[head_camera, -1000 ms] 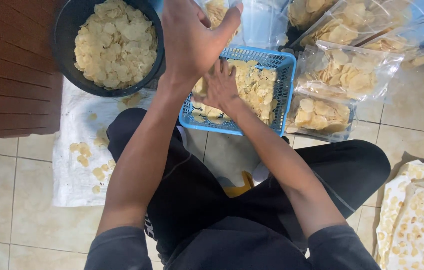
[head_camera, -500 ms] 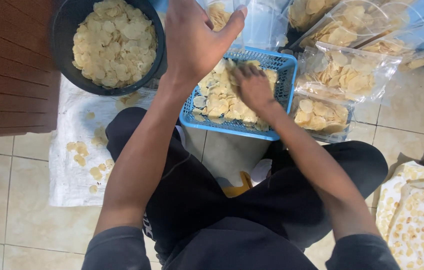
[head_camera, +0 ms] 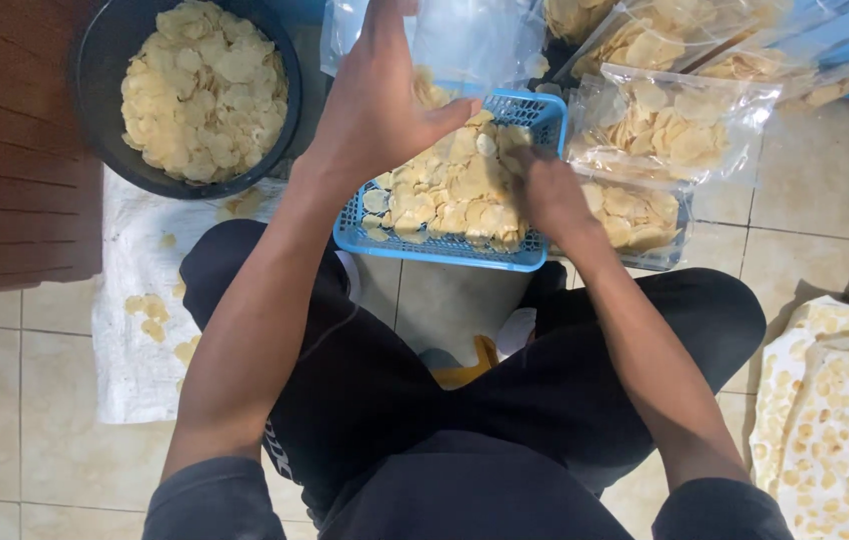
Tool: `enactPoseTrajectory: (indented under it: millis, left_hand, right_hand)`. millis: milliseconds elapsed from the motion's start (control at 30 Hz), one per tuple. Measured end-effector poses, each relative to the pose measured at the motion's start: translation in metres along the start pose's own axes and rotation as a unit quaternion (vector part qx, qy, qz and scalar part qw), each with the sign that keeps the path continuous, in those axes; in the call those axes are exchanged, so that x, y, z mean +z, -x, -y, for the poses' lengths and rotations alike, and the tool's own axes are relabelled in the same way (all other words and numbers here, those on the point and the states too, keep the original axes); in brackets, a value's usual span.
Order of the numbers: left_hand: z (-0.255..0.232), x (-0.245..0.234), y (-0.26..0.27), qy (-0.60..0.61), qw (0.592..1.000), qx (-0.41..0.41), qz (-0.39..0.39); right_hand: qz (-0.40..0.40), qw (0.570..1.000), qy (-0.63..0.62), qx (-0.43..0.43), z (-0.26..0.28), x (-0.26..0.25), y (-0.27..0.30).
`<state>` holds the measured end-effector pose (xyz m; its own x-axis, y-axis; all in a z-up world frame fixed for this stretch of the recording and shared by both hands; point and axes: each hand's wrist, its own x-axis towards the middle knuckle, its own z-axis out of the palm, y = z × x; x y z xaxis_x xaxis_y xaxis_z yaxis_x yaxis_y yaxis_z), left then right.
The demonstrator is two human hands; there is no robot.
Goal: Packaging crispy chips into plastic bags from a basket while sitting on the floor
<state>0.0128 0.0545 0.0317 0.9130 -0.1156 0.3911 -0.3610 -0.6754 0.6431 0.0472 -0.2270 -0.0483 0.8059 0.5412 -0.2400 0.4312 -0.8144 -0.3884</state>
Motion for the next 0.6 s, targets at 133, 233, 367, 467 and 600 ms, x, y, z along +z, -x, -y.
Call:
enactPoseTrajectory:
  millis: [133, 233, 367, 467, 600]
  left_hand:
    - [0.007, 0.007, 0.009, 0.001, 0.999, -0.028, 0.045]
    - [-0.005, -0.005, 0.005, 0.042, 0.997, -0.044, 0.048]
    - [-0.01, -0.012, 0.006, 0.08, 0.986, -0.089, 0.117]
    - [-0.003, -0.013, 0.005, 0.087, 0.982, -0.08, 0.144]
    - [0.022, -0.012, 0.002, 0.082, 0.98, -0.046, 0.176]
  right_hand:
    - [-0.008, 0.999, 0.015, -0.038, 0.005, 0.019, -0.01]
    - [0.007, 0.994, 0.058, -0.097, 0.0, 0.036, -0.017]
    - [-0.075, 0.992, 0.024, -0.094, -0.015, 0.044, -0.019]
    - [-0.099, 0.993, -0.004, -0.066, -0.017, 0.038, -0.016]
    - [-0.025, 0.998, 0.012, 0.056, -0.027, 0.046, -0.018]
